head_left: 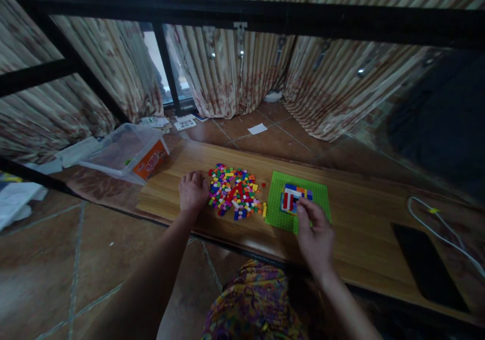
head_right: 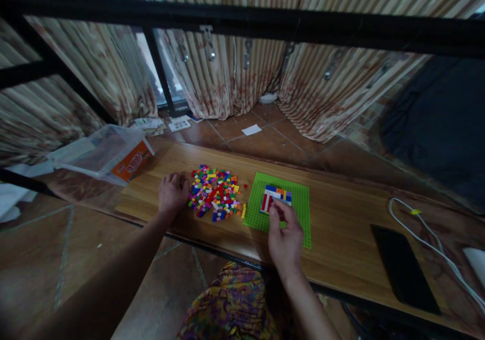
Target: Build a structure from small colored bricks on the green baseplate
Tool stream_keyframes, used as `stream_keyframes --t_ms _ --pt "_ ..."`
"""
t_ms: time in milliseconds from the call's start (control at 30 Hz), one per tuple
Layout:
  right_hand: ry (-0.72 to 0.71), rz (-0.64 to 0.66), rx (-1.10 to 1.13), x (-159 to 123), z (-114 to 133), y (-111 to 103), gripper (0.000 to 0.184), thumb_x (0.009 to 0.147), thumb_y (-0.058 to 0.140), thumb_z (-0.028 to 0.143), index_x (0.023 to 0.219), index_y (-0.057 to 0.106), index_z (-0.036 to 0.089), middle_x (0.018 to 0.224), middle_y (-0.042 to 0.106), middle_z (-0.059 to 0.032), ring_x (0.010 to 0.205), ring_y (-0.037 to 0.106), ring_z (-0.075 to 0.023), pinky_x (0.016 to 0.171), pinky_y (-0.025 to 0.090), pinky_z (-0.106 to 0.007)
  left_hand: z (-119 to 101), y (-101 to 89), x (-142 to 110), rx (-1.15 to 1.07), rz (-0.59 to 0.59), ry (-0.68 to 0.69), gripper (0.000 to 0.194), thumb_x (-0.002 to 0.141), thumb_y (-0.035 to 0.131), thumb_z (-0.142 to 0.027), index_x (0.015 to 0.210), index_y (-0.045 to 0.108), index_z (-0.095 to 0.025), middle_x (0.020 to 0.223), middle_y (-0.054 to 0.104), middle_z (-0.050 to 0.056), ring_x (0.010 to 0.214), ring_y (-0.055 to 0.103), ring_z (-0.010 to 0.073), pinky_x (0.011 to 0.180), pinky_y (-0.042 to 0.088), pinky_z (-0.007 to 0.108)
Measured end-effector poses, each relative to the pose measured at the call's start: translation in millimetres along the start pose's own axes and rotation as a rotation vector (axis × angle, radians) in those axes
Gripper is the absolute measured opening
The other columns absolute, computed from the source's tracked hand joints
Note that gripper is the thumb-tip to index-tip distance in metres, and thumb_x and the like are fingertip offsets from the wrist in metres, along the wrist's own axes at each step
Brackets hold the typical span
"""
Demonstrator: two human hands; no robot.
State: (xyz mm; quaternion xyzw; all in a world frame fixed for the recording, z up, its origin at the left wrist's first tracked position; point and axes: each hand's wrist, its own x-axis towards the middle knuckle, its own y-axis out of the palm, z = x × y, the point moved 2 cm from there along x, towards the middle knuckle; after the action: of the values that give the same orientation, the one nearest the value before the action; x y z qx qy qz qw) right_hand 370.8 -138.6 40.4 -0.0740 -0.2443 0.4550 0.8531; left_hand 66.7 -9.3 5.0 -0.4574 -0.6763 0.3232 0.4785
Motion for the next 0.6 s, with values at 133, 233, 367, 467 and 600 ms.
stream_keyframes --t_ms 133,233,367,467,600 --pt "-0.146 0.222 -0.070 -13.1 14.9 27.7 0.023 0.090 0.053 0.035 0.104 0.067 0.023 0.101 0.068 -0.0073 0.091 0.063 -0.0205 0.083 0.050 -0.036 -0.4 0.1 -1.2 -0.017 0.003 -0.008 0.029 0.086 0.046 -0.029 0.106 0.063 -0.016 0.110 0.063 0.014 0.105 0.054 0.0301 0.091 0.041 0.043" --pt "-0.198 0.345 -0.108 -20.4 14.2 45.2 0.021 0.091 0.052 0.031 0.103 0.067 0.024 0.100 0.068 -0.0069 0.093 0.063 -0.0215 0.083 0.051 -0.037 -0.3 0.1 -2.2 -0.013 0.002 -0.005 0.028 0.087 0.046 -0.029 0.104 0.063 -0.016 0.111 0.063 0.014 0.105 0.053 0.0302 0.090 0.041 0.043" --pt "-0.245 0.415 -0.157 -26.2 9.9 57.7 0.019 0.091 0.050 0.028 0.097 0.068 0.026 0.098 0.068 -0.0061 0.093 0.063 -0.0226 0.083 0.051 -0.038 -0.2 0.7 -2.3 -0.026 0.013 -0.010 0.028 0.087 0.045 -0.029 0.105 0.063 -0.016 0.111 0.063 0.014 0.105 0.053 0.0301 0.091 0.041 0.044" --pt "-0.261 0.428 -0.182 -26.9 6.9 60.6 0.019 0.091 0.050 0.026 0.093 0.069 0.026 0.096 0.068 -0.0056 0.092 0.063 -0.0227 0.082 0.051 -0.039 0.4 1.4 -1.8 -0.025 0.017 -0.017 0.028 0.087 0.046 -0.029 0.106 0.063 -0.017 0.111 0.063 0.013 0.106 0.053 0.0305 0.090 0.041 0.044" --pt "-0.277 0.407 -0.240 -22.0 3.9 62.5 0.021 0.090 0.048 0.024 0.094 0.069 0.025 0.095 0.068 -0.0060 0.091 0.062 -0.0234 0.082 0.049 -0.040 1.3 2.0 -2.1 -0.031 0.023 -0.022 0.029 0.087 0.047 -0.029 0.108 0.063 -0.017 0.113 0.062 0.014 0.108 0.053 0.0310 0.090 0.040 0.044"
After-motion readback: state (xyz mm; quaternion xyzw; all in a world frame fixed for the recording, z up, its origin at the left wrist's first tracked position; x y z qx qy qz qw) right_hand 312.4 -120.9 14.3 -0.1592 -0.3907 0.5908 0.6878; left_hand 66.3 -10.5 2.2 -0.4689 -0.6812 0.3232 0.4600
